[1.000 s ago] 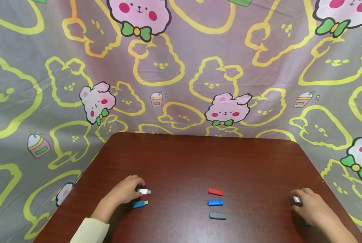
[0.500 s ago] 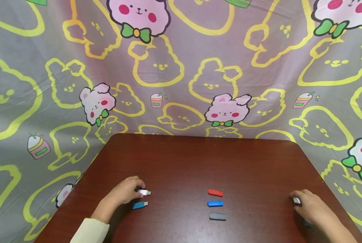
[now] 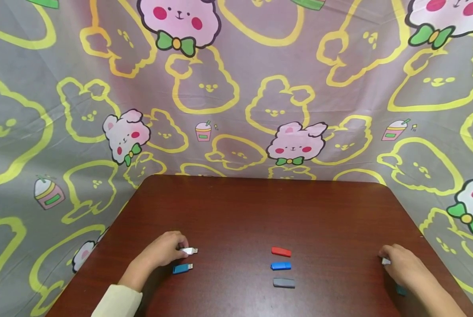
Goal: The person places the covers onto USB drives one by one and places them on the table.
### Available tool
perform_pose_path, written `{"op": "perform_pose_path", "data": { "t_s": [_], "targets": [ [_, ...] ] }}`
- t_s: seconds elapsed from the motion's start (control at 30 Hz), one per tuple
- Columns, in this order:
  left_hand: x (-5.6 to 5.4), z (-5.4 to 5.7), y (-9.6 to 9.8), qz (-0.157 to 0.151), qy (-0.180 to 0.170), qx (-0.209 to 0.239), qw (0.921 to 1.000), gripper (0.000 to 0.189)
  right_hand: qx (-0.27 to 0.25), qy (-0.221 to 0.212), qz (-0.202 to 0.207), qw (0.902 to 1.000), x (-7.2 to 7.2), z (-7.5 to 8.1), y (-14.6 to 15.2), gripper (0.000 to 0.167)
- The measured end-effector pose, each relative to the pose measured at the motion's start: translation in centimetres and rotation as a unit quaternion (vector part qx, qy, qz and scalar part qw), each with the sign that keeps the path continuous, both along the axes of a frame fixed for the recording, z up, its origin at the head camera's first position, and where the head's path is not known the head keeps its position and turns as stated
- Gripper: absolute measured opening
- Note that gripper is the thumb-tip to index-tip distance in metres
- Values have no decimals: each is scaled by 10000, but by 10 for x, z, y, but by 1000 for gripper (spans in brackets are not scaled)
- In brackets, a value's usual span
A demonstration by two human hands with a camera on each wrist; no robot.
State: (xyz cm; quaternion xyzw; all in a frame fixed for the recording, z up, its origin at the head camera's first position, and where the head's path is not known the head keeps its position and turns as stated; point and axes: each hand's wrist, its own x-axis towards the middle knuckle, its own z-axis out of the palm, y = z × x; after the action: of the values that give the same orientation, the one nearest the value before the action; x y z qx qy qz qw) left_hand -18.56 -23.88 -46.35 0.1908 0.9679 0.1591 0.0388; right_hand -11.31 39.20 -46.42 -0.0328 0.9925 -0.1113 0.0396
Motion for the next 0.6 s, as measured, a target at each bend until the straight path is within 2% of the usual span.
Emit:
{"op": "perform_pose_path", "data": {
  "t_s": [0.2,0.43,0.6],
  "targets": [
    [0,2,-1,-160,108,-29,9998,18,19,-46,-13,10000,-2,2,-1,17],
    [2,10,-1,116,-15,128,9998,19,-73,-46,-72,9999,-3,7,-4,16],
    [2,15,1,-181,258,280,9991,19,-139,144,-89,9998,-3,8,-6,14]
  ]
}}
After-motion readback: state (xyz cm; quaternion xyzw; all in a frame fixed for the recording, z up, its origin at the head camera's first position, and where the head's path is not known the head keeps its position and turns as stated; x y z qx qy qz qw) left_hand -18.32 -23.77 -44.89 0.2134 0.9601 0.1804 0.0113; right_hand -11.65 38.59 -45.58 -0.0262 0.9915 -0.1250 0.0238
